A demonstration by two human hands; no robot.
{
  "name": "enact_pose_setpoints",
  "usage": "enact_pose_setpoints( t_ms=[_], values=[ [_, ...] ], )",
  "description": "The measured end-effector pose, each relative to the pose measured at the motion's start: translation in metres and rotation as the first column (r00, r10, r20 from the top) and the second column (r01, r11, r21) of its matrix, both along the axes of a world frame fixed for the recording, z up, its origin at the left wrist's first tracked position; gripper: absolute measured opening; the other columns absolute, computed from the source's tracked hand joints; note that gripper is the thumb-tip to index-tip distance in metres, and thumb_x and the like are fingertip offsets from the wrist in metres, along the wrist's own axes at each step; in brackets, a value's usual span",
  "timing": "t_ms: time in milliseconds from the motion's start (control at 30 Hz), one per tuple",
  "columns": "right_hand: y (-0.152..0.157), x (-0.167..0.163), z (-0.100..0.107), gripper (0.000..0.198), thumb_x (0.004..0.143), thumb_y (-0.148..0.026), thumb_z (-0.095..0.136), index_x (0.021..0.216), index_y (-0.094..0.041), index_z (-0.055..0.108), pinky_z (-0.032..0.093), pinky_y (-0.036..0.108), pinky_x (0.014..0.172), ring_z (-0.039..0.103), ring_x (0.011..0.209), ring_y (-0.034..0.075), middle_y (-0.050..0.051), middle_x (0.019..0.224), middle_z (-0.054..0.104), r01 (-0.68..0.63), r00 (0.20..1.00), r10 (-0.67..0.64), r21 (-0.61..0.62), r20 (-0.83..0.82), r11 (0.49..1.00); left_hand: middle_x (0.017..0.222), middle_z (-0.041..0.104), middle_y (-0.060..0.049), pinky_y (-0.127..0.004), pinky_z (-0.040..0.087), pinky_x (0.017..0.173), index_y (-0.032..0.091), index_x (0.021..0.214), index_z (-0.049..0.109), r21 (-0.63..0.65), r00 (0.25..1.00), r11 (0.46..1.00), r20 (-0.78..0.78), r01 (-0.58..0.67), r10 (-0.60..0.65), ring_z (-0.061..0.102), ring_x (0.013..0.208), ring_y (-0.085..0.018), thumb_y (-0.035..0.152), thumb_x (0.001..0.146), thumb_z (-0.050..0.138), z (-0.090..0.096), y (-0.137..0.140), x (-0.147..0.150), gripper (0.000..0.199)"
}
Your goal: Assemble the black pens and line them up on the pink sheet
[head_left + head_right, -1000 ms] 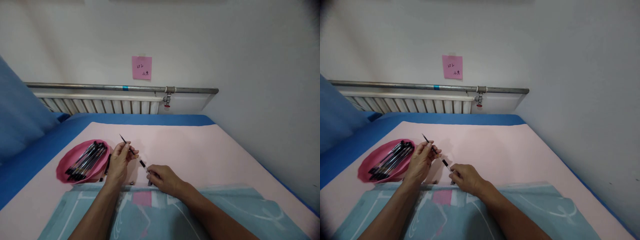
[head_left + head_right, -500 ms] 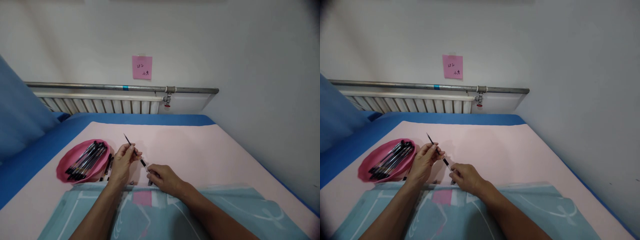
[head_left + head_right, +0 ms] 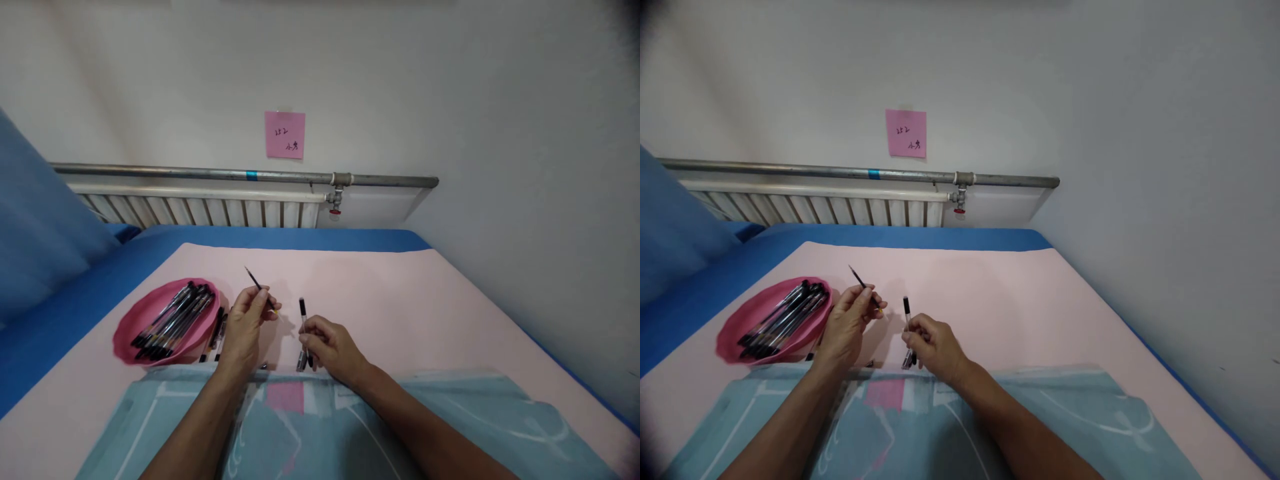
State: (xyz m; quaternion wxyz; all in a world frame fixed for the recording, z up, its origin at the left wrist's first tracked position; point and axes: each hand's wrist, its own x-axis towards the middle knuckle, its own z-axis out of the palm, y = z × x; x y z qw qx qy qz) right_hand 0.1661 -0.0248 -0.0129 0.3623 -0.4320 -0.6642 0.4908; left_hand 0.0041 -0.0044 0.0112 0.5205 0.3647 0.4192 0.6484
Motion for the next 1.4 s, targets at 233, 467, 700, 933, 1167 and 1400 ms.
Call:
enact_pose_setpoints(
  t_ms=[233, 467, 700, 933, 1167, 1400],
  values=[
    [0.001, -0.002, -0.005, 0.007, 0.078, -0.024, 0.049, 0.075, -0.018, 0.047, 0.036, 0.016, 0.041, 0.043, 0.042, 0.005, -0.006, 0.054, 0.046, 0.014, 1.000, -0.013, 0.015, -0.029, 1.000, 0.070, 0.059, 0.002, -0.021, 0.047, 0.056, 0.016, 0.087, 0.055, -0.033, 0.982, 0.981, 0.016, 0.190, -0.190, 0.059, 0.062, -0.010, 0.036, 0.071, 0.063, -0.003, -0.007, 0.013, 0.026],
    [0.001, -0.003, -0.003, 0.007, 0.076, -0.025, 0.049, 0.073, -0.019, 0.048, 0.034, 0.017, 0.040, 0.041, 0.040, 0.006, -0.006, 0.052, 0.047, 0.064, 0.996, -0.065, -0.022, -0.067, 0.998, 0.066, 0.059, 0.002, -0.023, 0.047, 0.061, 0.016, 0.079, 0.057, -0.057, 0.964, 0.963, -0.020, 0.264, -0.266, 0.057, 0.062, -0.010, 0.034, 0.071, 0.063, -0.004, -0.010, 0.016, 0.020],
    [0.000, -0.004, 0.003, 0.007, 0.075, -0.023, 0.047, 0.076, -0.018, 0.051, 0.035, 0.017, 0.039, 0.043, 0.039, 0.005, -0.004, 0.056, 0.053, 0.054, 0.988, -0.071, -0.122, -0.138, 0.991, 0.064, 0.059, 0.003, -0.023, 0.045, 0.064, 0.017, 0.072, 0.057, -0.043, 0.973, 0.975, -0.064, 0.219, -0.222, 0.056, 0.062, -0.010, 0.035, 0.072, 0.062, -0.005, -0.011, 0.017, 0.019],
    [0.000, -0.005, 0.003, 0.008, 0.076, -0.026, 0.049, 0.074, -0.018, 0.049, 0.036, 0.017, 0.039, 0.041, 0.038, 0.005, -0.007, 0.049, 0.047, 0.080, 0.986, -0.095, -0.115, -0.139, 0.990, 0.057, 0.053, 0.004, -0.018, 0.041, 0.054, 0.016, 0.065, 0.057, -0.047, 0.922, 0.955, -0.252, 0.293, -0.295, 0.050, 0.054, -0.007, 0.033, 0.069, 0.065, -0.011, -0.011, 0.019, 0.019],
    [0.003, -0.004, -0.005, 0.010, 0.075, -0.027, 0.050, 0.071, -0.018, 0.048, 0.036, 0.017, 0.039, 0.042, 0.038, 0.005, -0.006, 0.051, 0.048, 0.105, 0.989, -0.110, -0.056, -0.094, 0.993, 0.072, 0.061, 0.001, -0.023, 0.049, 0.051, 0.019, 0.081, 0.052, -0.143, 0.981, 0.980, -0.115, 0.138, -0.155, 0.062, 0.058, -0.012, 0.046, 0.068, 0.061, -0.003, -0.008, 0.010, 0.031],
    [0.002, -0.003, -0.008, 0.009, 0.076, -0.025, 0.050, 0.071, -0.018, 0.049, 0.035, 0.018, 0.043, 0.042, 0.042, 0.007, -0.005, 0.051, 0.046, 0.087, 0.995, -0.090, 0.059, 0.043, 0.994, 0.074, 0.061, 0.001, -0.027, 0.052, 0.059, 0.018, 0.083, 0.051, -0.139, 0.994, 0.985, -0.023, 0.106, -0.110, 0.066, 0.065, -0.015, 0.041, 0.067, 0.064, 0.005, -0.004, 0.000, 0.030]
  ],
)
